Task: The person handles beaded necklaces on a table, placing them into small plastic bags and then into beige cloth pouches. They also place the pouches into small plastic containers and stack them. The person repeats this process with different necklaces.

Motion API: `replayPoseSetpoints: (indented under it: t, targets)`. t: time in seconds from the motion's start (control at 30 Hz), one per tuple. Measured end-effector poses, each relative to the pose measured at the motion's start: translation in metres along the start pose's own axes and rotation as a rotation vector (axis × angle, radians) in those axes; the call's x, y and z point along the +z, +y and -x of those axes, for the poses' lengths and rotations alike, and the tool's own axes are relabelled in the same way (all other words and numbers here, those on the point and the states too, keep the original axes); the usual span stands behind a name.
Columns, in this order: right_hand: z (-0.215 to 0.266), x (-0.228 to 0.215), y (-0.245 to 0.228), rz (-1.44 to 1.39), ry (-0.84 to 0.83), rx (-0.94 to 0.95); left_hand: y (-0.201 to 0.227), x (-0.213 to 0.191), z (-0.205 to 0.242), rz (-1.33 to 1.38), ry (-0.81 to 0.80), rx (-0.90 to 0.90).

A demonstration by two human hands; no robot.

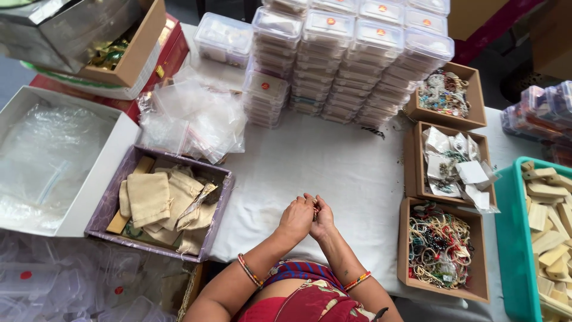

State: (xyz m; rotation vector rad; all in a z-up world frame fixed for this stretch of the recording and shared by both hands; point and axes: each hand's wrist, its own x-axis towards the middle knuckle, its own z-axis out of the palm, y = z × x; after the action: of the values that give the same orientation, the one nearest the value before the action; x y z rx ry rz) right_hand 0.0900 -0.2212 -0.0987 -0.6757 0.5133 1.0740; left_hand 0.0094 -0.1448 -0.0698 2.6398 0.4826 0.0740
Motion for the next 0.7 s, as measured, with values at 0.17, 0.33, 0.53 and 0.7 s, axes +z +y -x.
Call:
replayPoseSetpoints:
  t: [0.17, 0.33, 0.53, 0.7]
  targets:
    - [0.013, 0.008, 0.014, 0.038, -0.041, -0.058, -0.012, -0.040, -0.004, 0.131, 0.063, -0.066]
    - [0.005, 0.006, 0.025, -0.118, -0.118, -0.076, -0.028, -0.109, -0.005, 0.201, 0.107, -0.074]
    - [0.018, 0.016, 0.013, -0.066, 0.080, -0.070, -0.181, -0.190, -0.023, -0.057, 0.802, -0.255]
    - [0.015, -0.008, 0.008, 0.009, 0.133, -0.039, -0.266, -0.205, -0.038, -0.180, 0.723, -0.397]
